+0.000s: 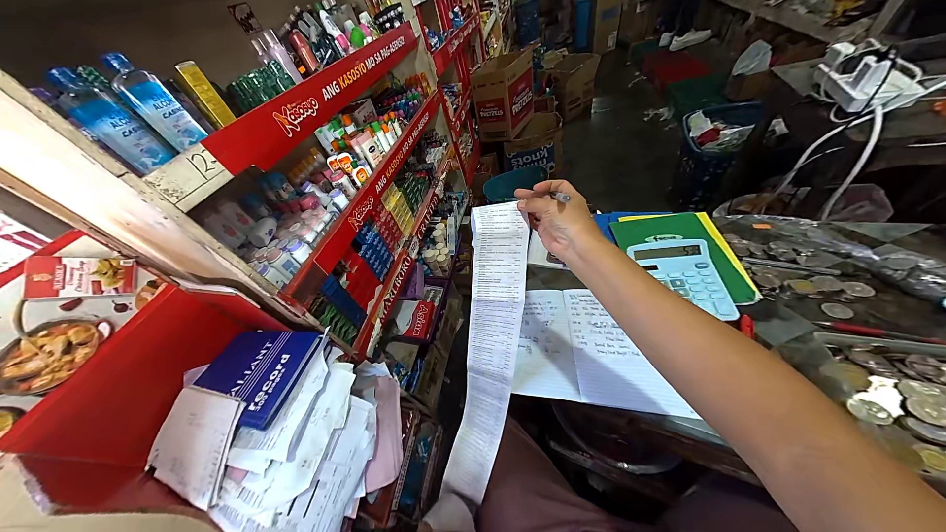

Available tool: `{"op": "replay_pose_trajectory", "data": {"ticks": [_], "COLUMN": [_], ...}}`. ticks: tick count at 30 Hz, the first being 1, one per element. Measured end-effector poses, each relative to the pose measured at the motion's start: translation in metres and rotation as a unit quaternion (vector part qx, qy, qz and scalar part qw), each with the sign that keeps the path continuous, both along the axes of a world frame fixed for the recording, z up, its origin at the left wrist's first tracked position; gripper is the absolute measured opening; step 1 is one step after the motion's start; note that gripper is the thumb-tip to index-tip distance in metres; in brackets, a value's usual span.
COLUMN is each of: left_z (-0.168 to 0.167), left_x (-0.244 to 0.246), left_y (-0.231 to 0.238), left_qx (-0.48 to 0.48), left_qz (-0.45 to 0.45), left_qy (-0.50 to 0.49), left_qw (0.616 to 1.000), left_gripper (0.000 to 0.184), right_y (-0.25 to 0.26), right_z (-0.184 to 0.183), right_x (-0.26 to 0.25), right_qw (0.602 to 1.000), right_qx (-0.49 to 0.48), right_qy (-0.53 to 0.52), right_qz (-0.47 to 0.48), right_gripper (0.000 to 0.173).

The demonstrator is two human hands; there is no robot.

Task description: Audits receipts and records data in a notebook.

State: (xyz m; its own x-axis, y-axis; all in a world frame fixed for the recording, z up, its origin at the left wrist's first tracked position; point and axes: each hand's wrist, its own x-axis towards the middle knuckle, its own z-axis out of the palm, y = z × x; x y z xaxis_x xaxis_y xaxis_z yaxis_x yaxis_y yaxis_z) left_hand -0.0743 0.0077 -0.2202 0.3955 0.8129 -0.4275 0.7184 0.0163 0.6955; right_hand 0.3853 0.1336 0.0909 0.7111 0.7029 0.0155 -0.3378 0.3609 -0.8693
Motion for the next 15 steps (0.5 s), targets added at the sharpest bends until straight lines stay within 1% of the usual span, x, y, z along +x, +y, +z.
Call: {"op": "replay_pose_trajectory", "data": {"ticks": [1, 2, 4, 7, 10, 13, 15], "left_z": [0.009, 0.024, 0.045, 0.065, 0.095, 0.132, 0.150], "left_x": [0.005, 0.014, 0.025, 0.038, 0.057, 0.080, 0.092], "left_y": [0.004, 0.006, 0.014, 0.034, 0.054, 0.068, 0.078], "left_qx": [0.008, 0.007, 0.020, 0.053, 0.051, 0.031, 0.036], "left_qz": [0.034, 0.076, 0.125, 0.146, 0.185, 0.224, 0.219], "left_qy": [-0.027, -0.052, -0.110, -0.206, -0.279, -0.301, -0.319], "left_qw": [0.999, 0.996, 0.986, 0.966, 0.941, 0.926, 0.921], "left_gripper": [0.047, 0.048, 0.046, 0.043, 0.044, 0.046, 0.037], "right_y": [0.000, -0.001, -0.005, -0.011, -0.018, -0.026, -0.032], "right_z": [-0.002, -0.003, -0.006, -0.010, -0.014, -0.018, -0.020], "right_x": [-0.003, -0.005, -0.012, -0.021, -0.032, -0.044, -0.053], "right_qw": [1.000, 1.000, 0.999, 0.998, 0.996, 0.995, 0.993], "right_qx": [-0.002, -0.005, -0.010, -0.005, 0.014, 0.023, 0.018], "right_qy": [-0.008, -0.020, -0.044, -0.058, -0.076, -0.090, -0.099], "right_qz": [0.001, 0.003, 0.013, 0.023, 0.033, 0.045, 0.053], "right_gripper": [0.038, 0.037, 0.037, 0.035, 0.034, 0.034, 0.034]}}
